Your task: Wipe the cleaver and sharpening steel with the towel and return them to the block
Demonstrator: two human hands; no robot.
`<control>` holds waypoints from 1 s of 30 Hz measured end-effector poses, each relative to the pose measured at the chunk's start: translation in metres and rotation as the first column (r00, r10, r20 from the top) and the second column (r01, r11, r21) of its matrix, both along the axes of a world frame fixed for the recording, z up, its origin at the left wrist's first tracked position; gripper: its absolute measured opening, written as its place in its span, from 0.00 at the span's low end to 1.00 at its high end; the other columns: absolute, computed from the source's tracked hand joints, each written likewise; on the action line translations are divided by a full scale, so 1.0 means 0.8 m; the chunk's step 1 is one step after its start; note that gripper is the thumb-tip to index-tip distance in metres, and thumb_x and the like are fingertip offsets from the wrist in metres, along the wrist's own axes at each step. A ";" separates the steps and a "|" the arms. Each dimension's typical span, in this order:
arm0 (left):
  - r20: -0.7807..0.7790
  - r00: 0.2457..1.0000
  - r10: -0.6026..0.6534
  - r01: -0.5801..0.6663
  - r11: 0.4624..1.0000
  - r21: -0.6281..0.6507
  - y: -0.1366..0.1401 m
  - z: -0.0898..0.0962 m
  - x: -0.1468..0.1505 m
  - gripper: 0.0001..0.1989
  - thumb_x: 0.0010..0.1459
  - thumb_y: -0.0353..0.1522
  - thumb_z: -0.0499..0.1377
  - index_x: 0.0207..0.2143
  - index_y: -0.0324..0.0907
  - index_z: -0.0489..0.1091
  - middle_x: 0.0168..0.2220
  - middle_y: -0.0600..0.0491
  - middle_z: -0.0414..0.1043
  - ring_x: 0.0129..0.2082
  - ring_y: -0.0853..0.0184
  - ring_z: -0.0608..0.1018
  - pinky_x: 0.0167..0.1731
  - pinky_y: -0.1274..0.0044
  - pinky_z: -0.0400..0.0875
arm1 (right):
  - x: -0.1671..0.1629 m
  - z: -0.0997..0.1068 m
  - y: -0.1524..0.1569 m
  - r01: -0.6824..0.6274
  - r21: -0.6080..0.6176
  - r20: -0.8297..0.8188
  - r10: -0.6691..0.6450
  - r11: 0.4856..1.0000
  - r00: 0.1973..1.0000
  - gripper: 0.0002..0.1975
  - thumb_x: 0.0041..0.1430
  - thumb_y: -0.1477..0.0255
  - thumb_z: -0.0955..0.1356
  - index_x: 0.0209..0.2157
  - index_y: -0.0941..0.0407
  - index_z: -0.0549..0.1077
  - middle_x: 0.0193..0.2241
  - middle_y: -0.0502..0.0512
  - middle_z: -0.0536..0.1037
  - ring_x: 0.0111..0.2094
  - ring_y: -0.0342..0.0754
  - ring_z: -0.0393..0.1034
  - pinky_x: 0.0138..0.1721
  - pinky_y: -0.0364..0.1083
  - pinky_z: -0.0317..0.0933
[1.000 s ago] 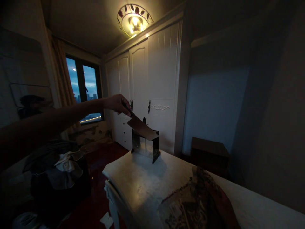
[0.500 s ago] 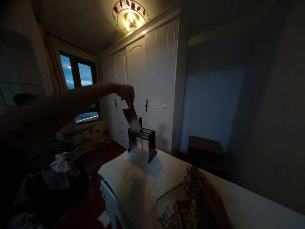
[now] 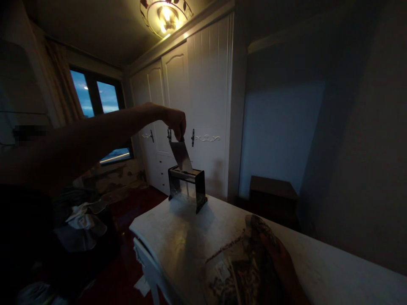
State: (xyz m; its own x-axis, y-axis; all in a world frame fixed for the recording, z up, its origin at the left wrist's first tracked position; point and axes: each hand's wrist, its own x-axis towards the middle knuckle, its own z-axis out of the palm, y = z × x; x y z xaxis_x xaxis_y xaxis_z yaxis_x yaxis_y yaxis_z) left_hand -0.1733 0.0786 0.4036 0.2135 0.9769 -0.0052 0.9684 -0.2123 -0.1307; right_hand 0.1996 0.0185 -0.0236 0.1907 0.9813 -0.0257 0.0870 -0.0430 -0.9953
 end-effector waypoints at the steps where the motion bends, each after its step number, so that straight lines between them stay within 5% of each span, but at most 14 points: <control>1: -0.017 1.000 -0.003 0.003 1.000 -0.013 0.003 -0.001 0.002 0.06 0.44 0.27 0.67 0.29 0.36 0.79 0.18 0.57 0.68 0.24 0.71 0.67 0.34 0.74 0.61 | 0.000 0.001 -0.001 0.001 -0.006 -0.001 -0.001 1.000 1.000 0.34 0.36 0.47 0.70 0.40 0.57 0.75 0.44 0.63 0.80 0.50 0.67 0.71 0.53 0.58 0.62; 9: 0.056 0.998 0.041 -0.039 0.999 -0.027 0.030 -0.010 0.005 0.04 0.44 0.24 0.64 0.26 0.34 0.78 0.21 0.55 0.68 0.33 0.63 0.73 0.38 0.74 0.60 | -0.005 0.011 -0.008 0.007 -0.006 0.022 -0.007 1.000 1.000 0.33 0.36 0.47 0.69 0.39 0.57 0.76 0.43 0.63 0.80 0.50 0.67 0.71 0.51 0.56 0.65; 16: -0.137 0.990 -0.017 0.006 0.997 -0.077 0.042 -0.017 0.018 0.16 0.34 0.29 0.70 0.31 0.41 0.80 0.22 0.56 0.72 0.29 0.66 0.72 0.35 0.74 0.61 | -0.007 0.014 -0.010 -0.012 -0.031 0.028 0.012 0.999 1.000 0.33 0.36 0.48 0.69 0.39 0.57 0.75 0.43 0.61 0.81 0.49 0.64 0.73 0.50 0.53 0.66; 30: -0.181 0.977 -0.110 0.079 0.982 -0.171 0.076 -0.052 0.015 0.15 0.33 0.31 0.70 0.30 0.50 0.81 0.25 0.55 0.78 0.26 0.67 0.73 0.33 0.72 0.66 | -0.001 -0.003 -0.002 -0.013 0.005 0.029 0.013 1.000 0.999 0.30 0.38 0.48 0.71 0.37 0.56 0.77 0.40 0.59 0.82 0.46 0.63 0.74 0.47 0.52 0.68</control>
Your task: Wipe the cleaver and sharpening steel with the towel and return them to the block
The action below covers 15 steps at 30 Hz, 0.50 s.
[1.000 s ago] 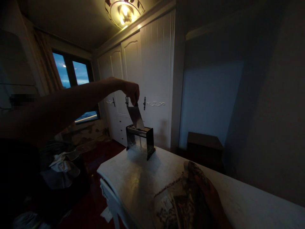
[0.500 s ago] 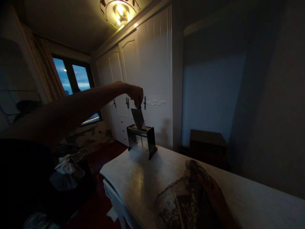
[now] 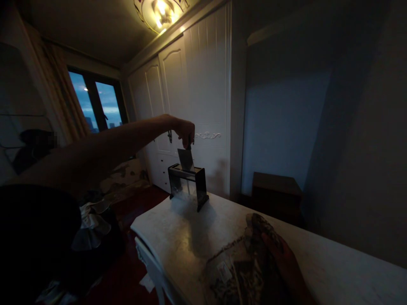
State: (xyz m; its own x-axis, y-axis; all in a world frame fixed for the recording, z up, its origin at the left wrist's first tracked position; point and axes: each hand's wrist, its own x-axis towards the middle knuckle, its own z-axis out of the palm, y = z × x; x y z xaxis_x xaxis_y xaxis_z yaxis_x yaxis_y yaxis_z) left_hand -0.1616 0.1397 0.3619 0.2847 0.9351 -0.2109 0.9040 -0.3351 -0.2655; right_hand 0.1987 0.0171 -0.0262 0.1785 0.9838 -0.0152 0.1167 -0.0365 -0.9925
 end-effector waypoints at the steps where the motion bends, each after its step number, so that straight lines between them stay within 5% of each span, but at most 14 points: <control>1: 0.002 1.000 -0.001 0.001 1.000 0.000 0.002 -0.005 0.001 0.15 0.33 0.31 0.70 0.29 0.50 0.81 0.25 0.55 0.77 0.25 0.67 0.73 0.32 0.72 0.66 | 0.000 0.000 0.000 0.002 -0.006 0.000 -0.002 1.000 1.000 0.30 0.38 0.48 0.70 0.38 0.56 0.77 0.40 0.60 0.82 0.47 0.63 0.74 0.47 0.52 0.68; 7: 0.035 0.999 -0.024 0.024 1.000 0.014 0.006 -0.022 -0.002 0.11 0.33 0.31 0.71 0.25 0.48 0.81 0.18 0.57 0.73 0.22 0.69 0.71 0.29 0.76 0.65 | -0.001 0.004 -0.002 -0.027 -0.016 0.005 0.027 1.000 1.000 0.34 0.37 0.47 0.70 0.40 0.58 0.76 0.43 0.61 0.81 0.49 0.64 0.72 0.49 0.52 0.66; 15: -0.006 0.999 -0.043 0.044 0.996 0.080 0.004 -0.032 -0.007 0.11 0.36 0.32 0.70 0.29 0.49 0.81 0.28 0.56 0.80 0.32 0.66 0.76 0.37 0.77 0.64 | 0.001 0.000 -0.001 -0.056 -0.010 0.014 0.056 0.998 0.998 0.35 0.38 0.46 0.70 0.42 0.57 0.75 0.44 0.61 0.80 0.48 0.64 0.73 0.52 0.56 0.63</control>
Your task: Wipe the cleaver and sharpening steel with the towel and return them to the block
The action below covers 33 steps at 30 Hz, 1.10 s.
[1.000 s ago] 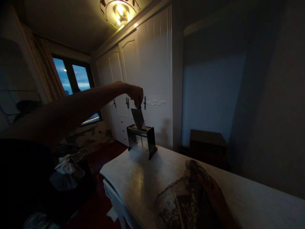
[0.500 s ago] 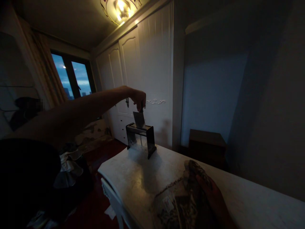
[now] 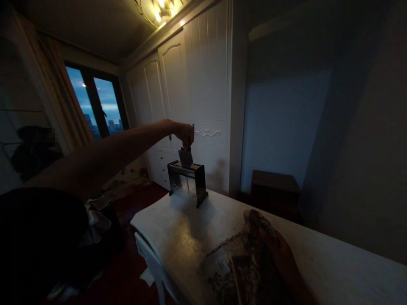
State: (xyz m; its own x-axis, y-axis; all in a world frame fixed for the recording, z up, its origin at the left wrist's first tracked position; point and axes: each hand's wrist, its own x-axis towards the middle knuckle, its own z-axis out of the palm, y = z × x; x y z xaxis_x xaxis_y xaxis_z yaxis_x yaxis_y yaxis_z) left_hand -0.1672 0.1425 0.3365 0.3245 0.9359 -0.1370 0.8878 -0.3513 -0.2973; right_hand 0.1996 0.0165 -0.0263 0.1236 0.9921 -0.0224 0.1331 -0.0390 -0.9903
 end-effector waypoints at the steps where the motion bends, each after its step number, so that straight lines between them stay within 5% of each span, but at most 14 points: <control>1: -0.017 1.000 -0.017 0.017 1.000 0.009 0.000 -0.002 0.001 0.11 0.36 0.32 0.70 0.28 0.49 0.81 0.27 0.56 0.79 0.32 0.66 0.75 0.37 0.77 0.64 | 0.000 0.001 -0.001 0.002 -0.006 0.004 -0.002 1.000 1.000 0.35 0.38 0.46 0.70 0.42 0.57 0.75 0.44 0.61 0.80 0.48 0.64 0.73 0.52 0.56 0.63; 12: -0.133 0.990 0.053 -0.039 0.994 0.104 -0.007 -0.049 0.016 0.12 0.36 0.34 0.71 0.29 0.48 0.81 0.29 0.54 0.79 0.34 0.63 0.76 0.35 0.76 0.63 | -0.003 0.006 -0.003 0.044 0.016 0.014 -0.044 0.999 0.999 0.33 0.37 0.47 0.70 0.40 0.58 0.75 0.43 0.62 0.81 0.48 0.64 0.73 0.51 0.57 0.64; 22: -0.014 0.997 0.076 -0.075 0.997 0.029 0.023 -0.104 0.002 0.10 0.32 0.32 0.71 0.23 0.48 0.80 0.28 0.52 0.79 0.35 0.58 0.77 0.37 0.73 0.65 | -0.003 0.012 -0.005 0.033 0.002 0.025 -0.033 0.999 0.999 0.34 0.37 0.46 0.71 0.39 0.58 0.76 0.40 0.61 0.81 0.46 0.64 0.74 0.49 0.56 0.66; 33: -0.066 0.994 0.083 -0.078 0.994 0.081 0.003 -0.118 0.007 0.14 0.36 0.35 0.70 0.31 0.48 0.81 0.34 0.51 0.80 0.35 0.61 0.78 0.36 0.75 0.66 | -0.002 0.010 -0.004 0.042 -0.002 0.039 -0.042 0.999 0.998 0.32 0.38 0.48 0.71 0.40 0.57 0.76 0.40 0.60 0.81 0.45 0.63 0.74 0.49 0.56 0.65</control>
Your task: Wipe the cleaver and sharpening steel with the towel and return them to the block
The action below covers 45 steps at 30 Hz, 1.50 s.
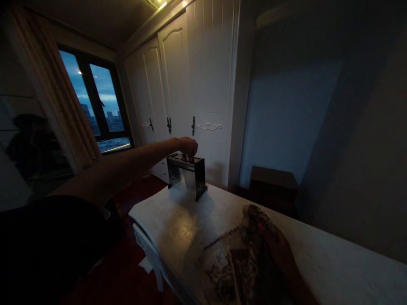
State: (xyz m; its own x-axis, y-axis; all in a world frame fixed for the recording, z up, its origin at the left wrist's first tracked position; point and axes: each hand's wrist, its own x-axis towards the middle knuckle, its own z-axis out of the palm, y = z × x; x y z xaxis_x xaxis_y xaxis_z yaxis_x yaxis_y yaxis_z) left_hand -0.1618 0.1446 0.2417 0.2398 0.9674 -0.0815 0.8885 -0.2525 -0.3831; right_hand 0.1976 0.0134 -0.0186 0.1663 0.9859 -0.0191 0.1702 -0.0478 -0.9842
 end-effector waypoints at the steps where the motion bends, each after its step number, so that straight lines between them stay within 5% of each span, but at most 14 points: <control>1: 0.010 1.000 0.000 0.000 1.000 0.002 -0.001 0.000 0.000 0.14 0.36 0.35 0.71 0.31 0.48 0.81 0.34 0.51 0.80 0.36 0.61 0.78 0.36 0.75 0.65 | 0.001 -0.001 0.001 0.002 -0.007 0.002 -0.002 1.000 1.000 0.32 0.38 0.48 0.71 0.40 0.58 0.76 0.40 0.60 0.81 0.45 0.63 0.74 0.49 0.56 0.65; 11: -0.016 0.995 -0.101 0.102 0.991 0.090 -0.009 0.000 -0.009 0.22 0.40 0.39 0.69 0.42 0.50 0.77 0.48 0.51 0.77 0.48 0.59 0.74 0.46 0.75 0.63 | -0.002 0.006 -0.003 0.004 0.009 0.011 -0.005 1.000 1.000 0.29 0.37 0.48 0.71 0.36 0.56 0.76 0.38 0.60 0.82 0.44 0.64 0.75 0.48 0.55 0.66; 17: 0.083 0.961 -0.263 0.210 0.892 0.400 -0.030 0.014 -0.025 0.20 0.58 0.44 0.55 0.46 0.42 0.75 0.51 0.45 0.73 0.55 0.56 0.68 0.56 0.70 0.56 | 0.003 -0.005 0.003 -0.007 0.020 0.029 0.006 1.000 1.000 0.32 0.39 0.47 0.70 0.39 0.57 0.76 0.40 0.60 0.81 0.45 0.64 0.74 0.48 0.56 0.66; 21: 0.366 0.922 -0.126 -0.094 0.844 0.529 -0.038 0.007 -0.037 0.20 0.59 0.37 0.55 0.52 0.40 0.70 0.57 0.44 0.67 0.58 0.57 0.65 0.57 0.70 0.55 | 0.003 -0.002 0.001 -0.020 0.047 0.045 0.018 0.999 0.999 0.31 0.38 0.48 0.70 0.39 0.56 0.76 0.40 0.60 0.81 0.46 0.64 0.73 0.50 0.56 0.64; 28: 0.680 0.721 0.136 -0.509 0.769 0.386 -0.025 -0.037 -0.053 0.27 0.62 0.44 0.51 0.53 0.31 0.64 0.51 0.35 0.71 0.50 0.56 0.74 0.43 0.73 0.66 | -0.002 0.005 -0.005 0.020 0.040 0.057 -0.023 0.999 0.998 0.29 0.37 0.48 0.70 0.36 0.55 0.76 0.37 0.58 0.82 0.44 0.63 0.74 0.45 0.53 0.67; 33: 0.760 0.627 0.169 -0.579 0.754 0.309 -0.022 -0.064 -0.063 0.24 0.66 0.42 0.42 0.47 0.34 0.69 0.46 0.38 0.75 0.47 0.60 0.77 0.39 0.76 0.66 | -0.004 0.009 -0.008 0.009 0.032 0.043 -0.010 0.999 0.999 0.30 0.36 0.48 0.70 0.37 0.57 0.76 0.38 0.60 0.82 0.45 0.64 0.74 0.46 0.55 0.67; 39: 0.799 0.580 0.161 -0.580 0.770 0.265 -0.021 -0.095 -0.074 0.20 0.55 0.32 0.58 0.51 0.37 0.67 0.49 0.40 0.74 0.48 0.61 0.76 0.40 0.78 0.68 | -0.003 0.011 -0.008 0.008 0.037 0.066 -0.011 0.999 0.998 0.31 0.36 0.47 0.69 0.36 0.56 0.76 0.39 0.60 0.82 0.48 0.65 0.72 0.48 0.55 0.65; 45: 0.838 0.538 0.095 -0.543 0.799 0.258 -0.018 -0.109 -0.080 0.21 0.54 0.34 0.62 0.51 0.38 0.69 0.49 0.44 0.76 0.48 0.65 0.76 0.43 0.79 0.68 | -0.004 0.011 -0.008 0.019 0.001 0.073 -0.019 1.000 0.997 0.34 0.36 0.46 0.69 0.39 0.57 0.75 0.41 0.62 0.81 0.49 0.66 0.72 0.48 0.55 0.66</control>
